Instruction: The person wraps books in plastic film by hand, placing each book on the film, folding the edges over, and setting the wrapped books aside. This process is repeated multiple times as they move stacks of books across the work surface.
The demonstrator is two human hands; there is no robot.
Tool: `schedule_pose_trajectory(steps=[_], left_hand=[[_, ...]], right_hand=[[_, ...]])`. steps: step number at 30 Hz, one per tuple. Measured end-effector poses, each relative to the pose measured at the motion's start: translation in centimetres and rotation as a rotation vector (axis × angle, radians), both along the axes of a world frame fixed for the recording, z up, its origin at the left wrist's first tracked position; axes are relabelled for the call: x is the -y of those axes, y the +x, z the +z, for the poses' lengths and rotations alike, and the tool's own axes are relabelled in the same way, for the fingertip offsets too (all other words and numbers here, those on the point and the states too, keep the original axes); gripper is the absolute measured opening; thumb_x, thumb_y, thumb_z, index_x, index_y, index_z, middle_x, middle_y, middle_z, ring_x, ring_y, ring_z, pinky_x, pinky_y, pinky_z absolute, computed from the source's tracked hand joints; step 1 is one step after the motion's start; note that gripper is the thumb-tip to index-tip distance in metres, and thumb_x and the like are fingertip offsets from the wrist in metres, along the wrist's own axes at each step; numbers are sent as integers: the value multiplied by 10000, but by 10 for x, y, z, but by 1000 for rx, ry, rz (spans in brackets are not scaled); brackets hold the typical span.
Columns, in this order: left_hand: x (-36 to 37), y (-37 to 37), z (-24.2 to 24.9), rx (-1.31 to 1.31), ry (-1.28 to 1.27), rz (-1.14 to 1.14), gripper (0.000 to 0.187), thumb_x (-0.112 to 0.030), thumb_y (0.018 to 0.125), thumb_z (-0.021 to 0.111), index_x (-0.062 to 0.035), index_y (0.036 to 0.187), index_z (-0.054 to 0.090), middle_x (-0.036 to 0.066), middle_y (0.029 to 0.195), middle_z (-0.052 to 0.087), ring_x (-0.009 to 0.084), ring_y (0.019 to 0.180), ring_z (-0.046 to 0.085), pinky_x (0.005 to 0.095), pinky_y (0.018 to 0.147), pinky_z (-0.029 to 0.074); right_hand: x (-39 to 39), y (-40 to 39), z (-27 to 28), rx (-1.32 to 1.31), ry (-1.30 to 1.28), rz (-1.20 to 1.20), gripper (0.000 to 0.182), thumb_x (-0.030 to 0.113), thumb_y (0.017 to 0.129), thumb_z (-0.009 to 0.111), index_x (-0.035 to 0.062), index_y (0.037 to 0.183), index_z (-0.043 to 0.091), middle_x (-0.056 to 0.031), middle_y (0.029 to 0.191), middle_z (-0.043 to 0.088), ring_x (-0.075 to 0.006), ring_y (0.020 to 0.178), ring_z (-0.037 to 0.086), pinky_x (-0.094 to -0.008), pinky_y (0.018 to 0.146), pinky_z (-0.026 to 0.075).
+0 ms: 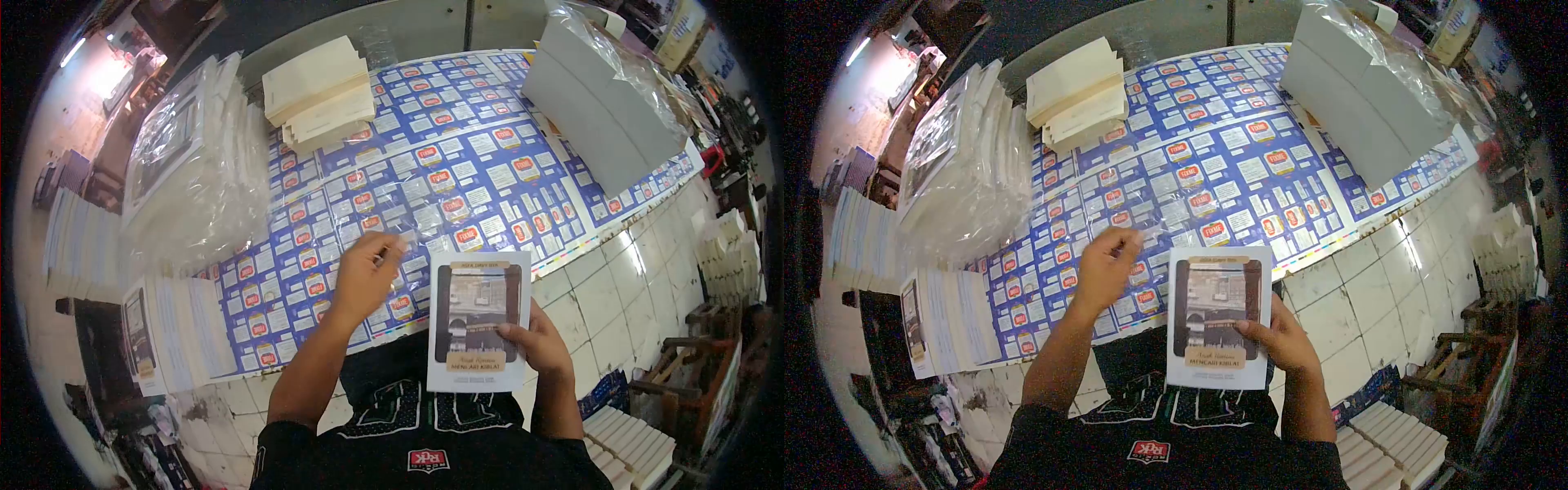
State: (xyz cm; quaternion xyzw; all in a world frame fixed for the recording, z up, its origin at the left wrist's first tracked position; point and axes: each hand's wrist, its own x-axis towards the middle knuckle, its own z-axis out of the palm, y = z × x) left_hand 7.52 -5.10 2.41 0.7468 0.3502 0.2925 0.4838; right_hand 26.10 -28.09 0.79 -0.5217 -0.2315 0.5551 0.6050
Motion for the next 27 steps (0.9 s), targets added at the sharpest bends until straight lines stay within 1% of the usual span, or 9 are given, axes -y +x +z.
schedule_pose_trajectory(steps=[5, 7, 9, 11, 12, 14, 18, 23, 27], left_hand=[[21, -8, -3, -87, 308, -99, 151, -116, 910, 634, 3, 999, 655, 118, 831, 605, 250, 823, 594, 331, 796, 472], [45, -17, 3, -182, 627, 176, 285, -153, 885, 670, 15, 1107, 605, 153, 887, 609, 282, 841, 596, 360, 814, 468], [65, -54, -13, -268, 478, 158, 442, -283, 915, 650, 17, 1219, 536, 170, 984, 617, 288, 854, 596, 365, 837, 472], [76, -72, -9, -149, -762, 194, 481, -398, 956, 577, 7, 1214, 550, 172, 1117, 613, 275, 926, 607, 373, 876, 474], [75, -74, -11, -140, -775, 208, 481, -398, 956, 577, 7, 1214, 550, 172, 1117, 613, 275, 926, 607, 373, 876, 474], [75, -78, -12, 319, -1323, 310, 440, -390, 982, 555, 2, 1184, 563, 151, 1164, 619, 244, 1001, 618, 366, 880, 495], [63, -46, -15, 445, -1263, 330, 446, -380, 979, 562, 25, 1167, 570, 137, 1109, 659, 230, 963, 654, 351, 835, 518], [60, -49, -13, 114, -985, 299, 382, -339, 987, 560, 12, 1135, 587, 110, 1037, 686, 193, 901, 679, 293, 755, 526], [56, -64, -16, 133, -966, 328, 347, -339, 990, 550, -20, 1114, 607, 92, 984, 690, 173, 878, 669, 300, 739, 512]], right_hand=[[-24, -10, -1, 82, -14, 38, 524, 71, 881, 631, -45, 1345, 416, -145, 1231, 592, -218, 1114, 567, -351, 985, 435], [-37, -8, -9, -57, -64, -85, 484, 74, 896, 609, -43, 1330, 430, -150, 1223, 593, -221, 1106, 573, -357, 973, 448], [-42, -1, -15, -130, -82, -112, 450, 78, 910, 595, -41, 1317, 444, -159, 1223, 593, -233, 1096, 586, -368, 963, 464], [-50, 4, -15, -245, -84, -186, 454, 90, 909, 607, -45, 1311, 446, -172, 1210, 594, -243, 1063, 607, -373, 933, 494], [-50, 7, -11, -241, -167, -209, 446, 109, 912, 614, -54, 1295, 453, -176, 1165, 606, -240, 998, 636, -360, 876, 532], [-53, 10, -1, -213, -199, -176, 447, 119, 913, 617, -58, 1289, 452, -174, 1141, 611, -238, 970, 646, -354, 849, 546], [-63, 9, -4, -262, -192, -128, 453, 124, 918, 609, -68, 1289, 434, -166, 1104, 618, -239, 926, 657, -349, 807, 563], [-67, -8, -7, -192, -127, -252, 426, 102, 933, 584, -59, 1295, 430, -159, 1124, 611, -240, 981, 637, -359, 846, 540], [-68, -16, -20, -183, -92, -298, 408, 99, 940, 576, -42, 1297, 438, -158, 1149, 606, -232, 1002, 629, -356, 859, 529]])
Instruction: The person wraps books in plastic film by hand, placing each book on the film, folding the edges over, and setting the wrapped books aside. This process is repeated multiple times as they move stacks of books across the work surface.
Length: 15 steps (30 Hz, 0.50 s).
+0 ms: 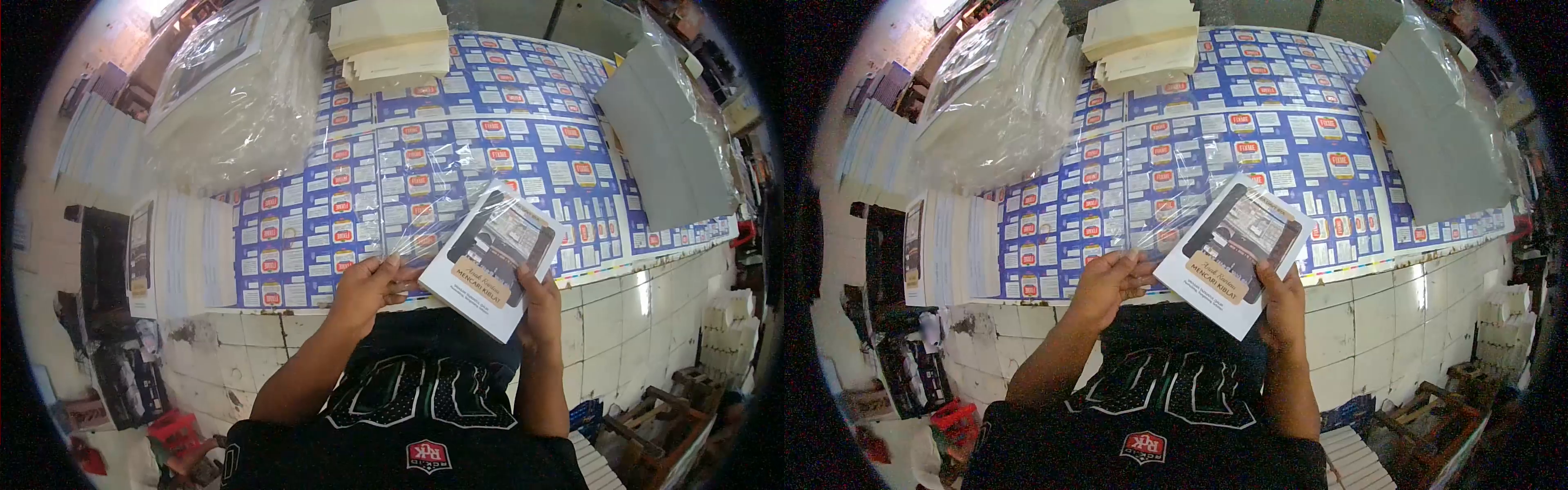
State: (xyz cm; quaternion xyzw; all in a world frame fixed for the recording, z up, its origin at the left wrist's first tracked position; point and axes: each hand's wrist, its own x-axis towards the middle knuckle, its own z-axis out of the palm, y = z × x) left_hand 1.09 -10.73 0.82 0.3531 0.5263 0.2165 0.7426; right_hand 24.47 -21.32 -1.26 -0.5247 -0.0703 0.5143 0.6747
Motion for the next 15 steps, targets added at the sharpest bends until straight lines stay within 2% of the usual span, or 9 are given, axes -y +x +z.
schedule_pose_trajectory(steps=[5, 7, 10, 11, 12, 14, 15], left_hand=[[-3, -2, -2, 12, 1, -24, 335, -306, 965, 604, -21, 1140, 589, 95, 1014, 681, 173, 903, 667, 293, 747, 511], [-2, 1, 0, 4, 36, -53, 341, -284, 947, 637, -15, 1151, 584, 89, 1020, 678, 170, 914, 670, 278, 734, 513], [4, 6, -5, 38, 21, -84, 357, -239, 925, 675, -11, 1180, 574, 84, 1034, 671, 166, 928, 669, 269, 720, 519], [6, 7, -8, 79, -25, -86, 363, -216, 920, 679, -11, 1199, 568, 85, 1041, 668, 166, 930, 665, 274, 718, 522], [9, 8, -11, 86, -25, -88, 363, -216, 920, 679, -11, 1199, 568, 85, 1041, 668, 166, 930, 665, 274, 718, 522], [8, 4, -16, 163, 47, 16, 336, -187, 936, 651, 5, 1199, 566, 75, 1051, 667, 170, 934, 660, 282, 726, 528], [-1, -8, -28, 40, 205, -35, 448, -238, 912, 680, 25, 1248, 545, 111, 1049, 671, 211, 922, 670, 302, 724, 532]], right_hand=[[-7, -13, 1, 66, -4, -24, 402, 105, 952, 561, -33, 1306, 431, -151, 1160, 597, -226, 1004, 627, -353, 865, 531], [-6, -14, -2, 47, 31, 3, 423, 95, 950, 583, -29, 1315, 410, -157, 1183, 584, -225, 1042, 594, -351, 917, 485], [-11, -34, -4, 74, 34, -25, 443, 101, 961, 567, -14, 1342, 371, -153, 1206, 565, -227, 1062, 582, -356, 928, 478], [-13, -43, 10, 110, -109, -8, 479, 112, 957, 578, -9, 1356, 342, -159, 1224, 547, -230, 1091, 566, -358, 946, 468], [-16, -54, -6, -11, 58, -58, 493, 122, 943, 603, -1, 1348, 349, -144, 1169, 574, -220, 1003, 602, -348, 877, 505], [-5, -39, -9, -93, -83, 402, 560, 188, 899, 693, 15, 1327, 376, -132, 1106, 601, -200, 888, 631, -341, 772, 539], [-5, -24, 0, -88, -79, 403, 560, 188, 899, 693, 15, 1327, 376, -132, 1106, 601, -200, 888, 631, -341, 772, 539]])
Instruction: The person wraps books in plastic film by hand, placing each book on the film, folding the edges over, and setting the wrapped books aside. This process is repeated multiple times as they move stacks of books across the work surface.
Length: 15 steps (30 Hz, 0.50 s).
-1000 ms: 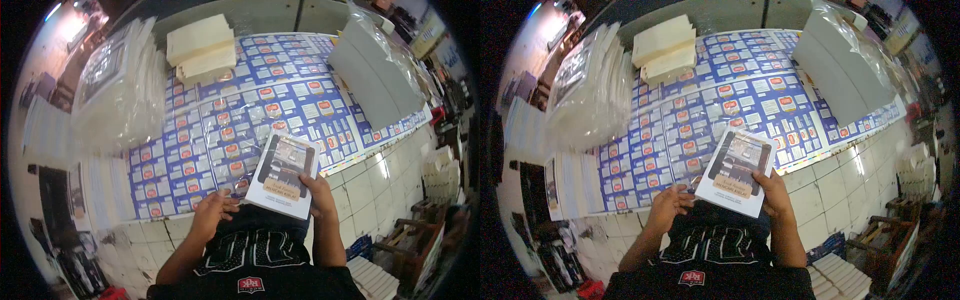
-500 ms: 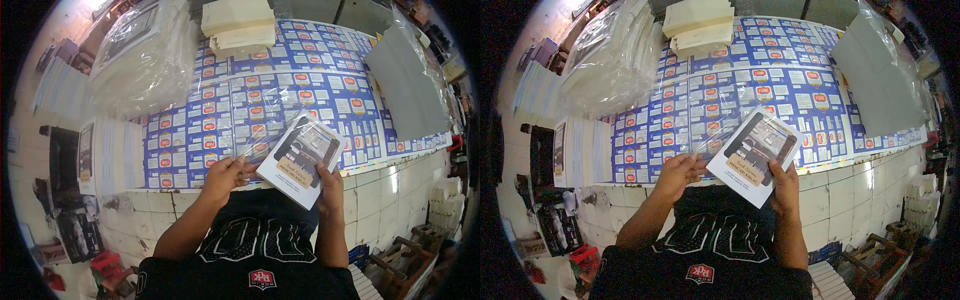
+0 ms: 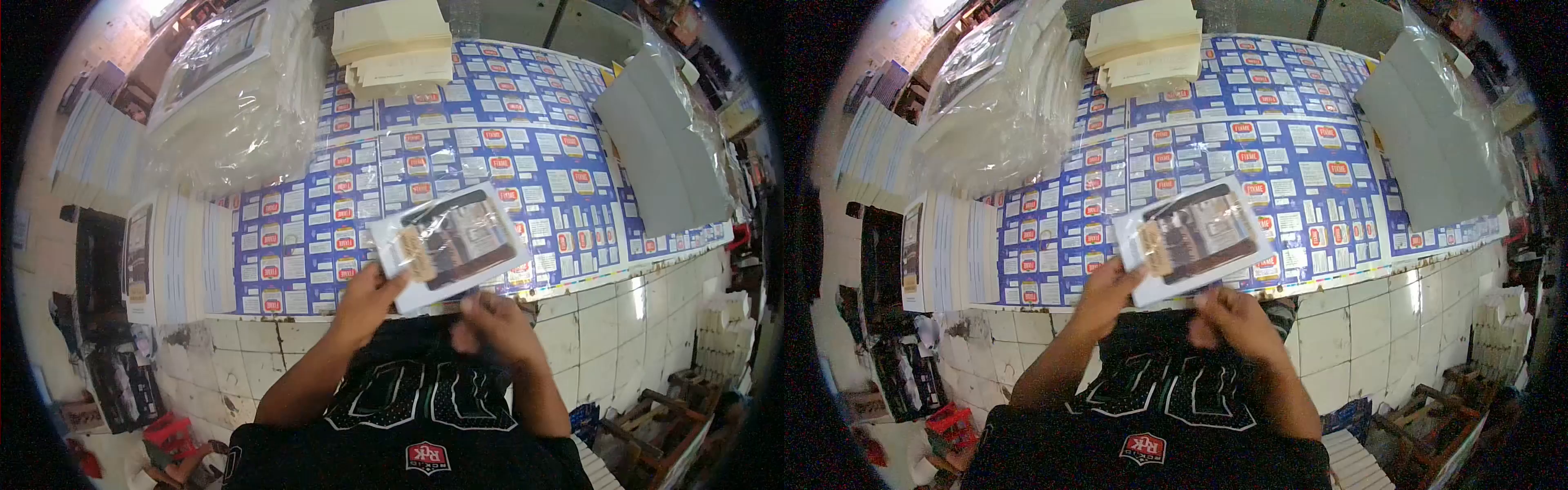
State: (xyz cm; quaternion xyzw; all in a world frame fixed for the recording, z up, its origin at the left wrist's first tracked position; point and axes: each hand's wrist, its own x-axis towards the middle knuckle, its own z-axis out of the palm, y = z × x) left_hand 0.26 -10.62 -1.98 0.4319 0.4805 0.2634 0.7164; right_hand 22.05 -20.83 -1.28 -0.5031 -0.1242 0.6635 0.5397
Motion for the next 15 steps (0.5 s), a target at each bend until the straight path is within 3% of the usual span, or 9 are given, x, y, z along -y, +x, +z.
schedule_pose_trajectory(steps=[1, 2, 3, 5, 7, 8, 9, 13, 15], left_hand=[[-5, -8, 22, 5, 5, 0, 448, -238, 912, 680, 25, 1248, 545, 111, 1049, 671, 211, 922, 670, 302, 724, 532], [-9, -13, 62, -361, 108, -173, 539, -285, 895, 693, 39, 1288, 515, 157, 1075, 662, 224, 951, 669, 322, 775, 534], [-12, -20, 85, -735, 209, -354, 631, -331, 878, 706, 53, 1328, 486, 202, 1102, 654, 237, 981, 669, 342, 827, 536], [-7, -32, 67, -791, 168, -300, 736, -382, 836, 736, 43, 1368, 456, 250, 1171, 607, 294, 1093, 613, 404, 938, 482], [-2, -34, 39, -1115, 991, -263, 770, -410, 803, 756, 43, 1355, 468, 252, 1272, 541, 328, 1246, 488, 475, 1049, 368], [-1, -26, 36, -1087, 904, -267, 843, -439, 745, 790, 39, 1355, 459, 228, 1344, 486, 355, 1318, 381, 510, 1078, 278], [0, -23, 30, -1097, 903, -241, 843, -439, 745, 790, 39, 1355, 459, 228, 1344, 486, 355, 1318, 381, 510, 1078, 278], [16, -37, 2, -1108, 1101, -161, 850, -445, 705, 814, 8, 1335, 466, 173, 1281, 527, 373, 1237, 406, 512, 1006, 290], [23, -33, 19, -1063, 789, 0, 780, -437, 718, 804, -12, 1302, 511, 167, 1262, 532, 361, 1242, 393, 509, 1014, 288]], right_hand=[[-4, 17, 24, 256, -129, 329, 619, 225, 857, 742, 22, 1320, 386, -120, 1071, 612, -193, 841, 638, -337, 731, 546], [-5, 34, 37, 512, -259, 653, 678, 262, 815, 792, 29, 1314, 396, -109, 1036, 623, -187, 794, 646, -332, 690, 552], [-2, 47, 14, 747, -74, 529, 823, 294, 696, 875, 22, 1314, 404, -162, 1126, 594, -236, 901, 648, -343, 715, 555], [-29, 42, 50, 1299, 339, 274, 932, 177, 611, 907, -35, 1352, 384, -259, 1249, 545, -357, 1136, 590, -418, 919, 509], [-60, 52, 32, 1505, 411, 351, 1150, 205, 520, 937, -54, 1433, 288, -278, 1430, 400, -411, 1356, 371, -445, 1106, 333], [-69, 51, 30, 1514, 341, 484, 1179, 224, 528, 929, -53, 1457, 259, -287, 1467, 362, -424, 1394, 306, -419, 1138, 286], [-73, 48, 32, 1518, 368, 492, 1179, 224, 528, 929, -53, 1457, 259, -287, 1467, 362, -424, 1394, 306, -419, 1138, 286], [-56, 48, 33, 1447, 263, 447, 1002, 278, 627, 876, -14, 1419, 336, -301, 1307, 521, -386, 1234, 520, -466, 1053, 395], [-44, 52, 46, 1003, -142, 468, 986, 295, 635, 873, -10, 1407, 342, -278, 1246, 570, -397, 1163, 572, -475, 988, 451]])
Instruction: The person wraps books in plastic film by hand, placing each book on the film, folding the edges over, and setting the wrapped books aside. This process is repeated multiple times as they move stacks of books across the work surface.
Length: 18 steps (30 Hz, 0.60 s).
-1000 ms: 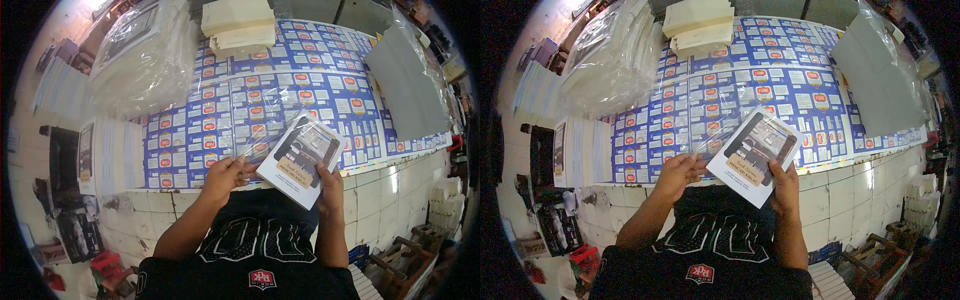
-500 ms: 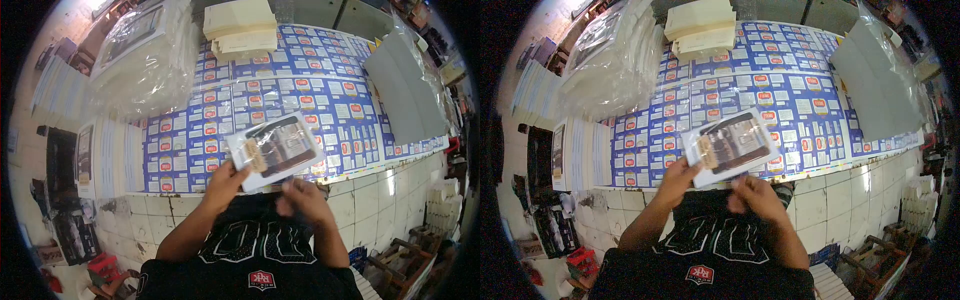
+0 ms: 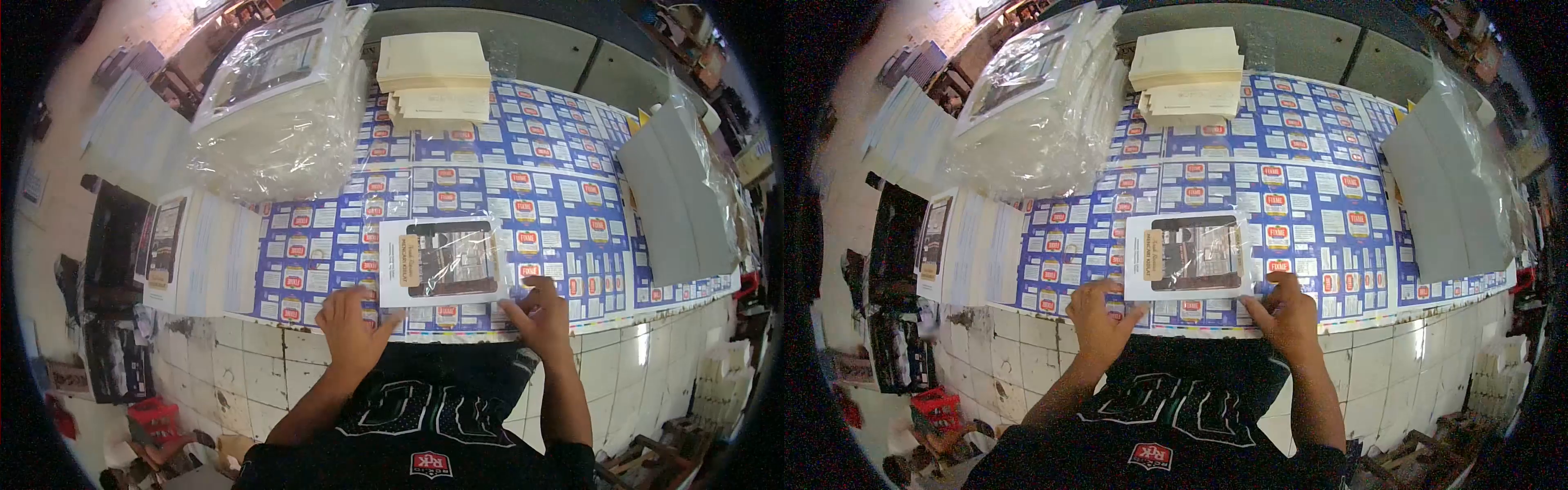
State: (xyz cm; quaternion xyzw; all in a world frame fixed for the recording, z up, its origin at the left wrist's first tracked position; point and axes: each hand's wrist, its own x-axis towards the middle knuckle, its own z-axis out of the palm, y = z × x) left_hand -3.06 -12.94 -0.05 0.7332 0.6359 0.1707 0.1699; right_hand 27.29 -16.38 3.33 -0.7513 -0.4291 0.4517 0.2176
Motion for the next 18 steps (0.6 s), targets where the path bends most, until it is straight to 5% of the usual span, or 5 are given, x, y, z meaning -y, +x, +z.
schedule_pose_trajectory(steps=[5, 9, 12, 14, 18], left_hand=[[-33, 14, -8, -108, 217, -170, 791, -506, 710, 769, -68, 1320, 521, 101, 1224, 559, 334, 1211, 447, 559, 933, 319], [-101, 18, -15, -136, 411, -145, 274, -321, 807, 673, -63, 898, 671, 75, 972, 651, 283, 954, 593, 475, 830, 406], [-125, 23, 29, -283, 242, -182, 147, -221, 809, 641, -75, 797, 641, 70, 882, 679, 290, 903, 636, 488, 818, 421], [-77, 10, 63, -138, -161, -362, 314, -261, 805, 665, -36, 1023, 644, 145, 1035, 660, 319, 1045, 601, 506, 914, 413], [-9, -77, 86, -65, 189, -328, 959, -487, 734, 754, -16, 1455, 332, 233, 1447, 376, 383, 1374, 328, 541, 1115, 238]], right_hand=[[-20, -12, -30, 546, 580, 402, 1002, 311, 637, 860, -1, 1425, 324, -246, 1412, 436, -368, 1339, 395, -458, 1114, 328], [-86, -4, -46, 812, 417, 126, 457, 223, 907, 587, 77, 1317, 453, -180, 740, 678, -382, 655, 658, -491, 557, 491], [-100, 7, -29, 833, 603, 247, 280, 147, 942, 521, 106, 1219, 506, -233, 734, 640, -428, 682, 622, -505, 600, 475], [-59, -14, 24, 531, 460, 119, 352, 121, 940, 546, 109, 1288, 495, -166, 730, 643, -362, 671, 641, -473, 602, 471], [17, 21, -12, 401, 545, 144, 775, 34, 747, 759, 13, 1417, 371, -199, 1324, 522, -298, 1134, 567, -399, 951, 457]])
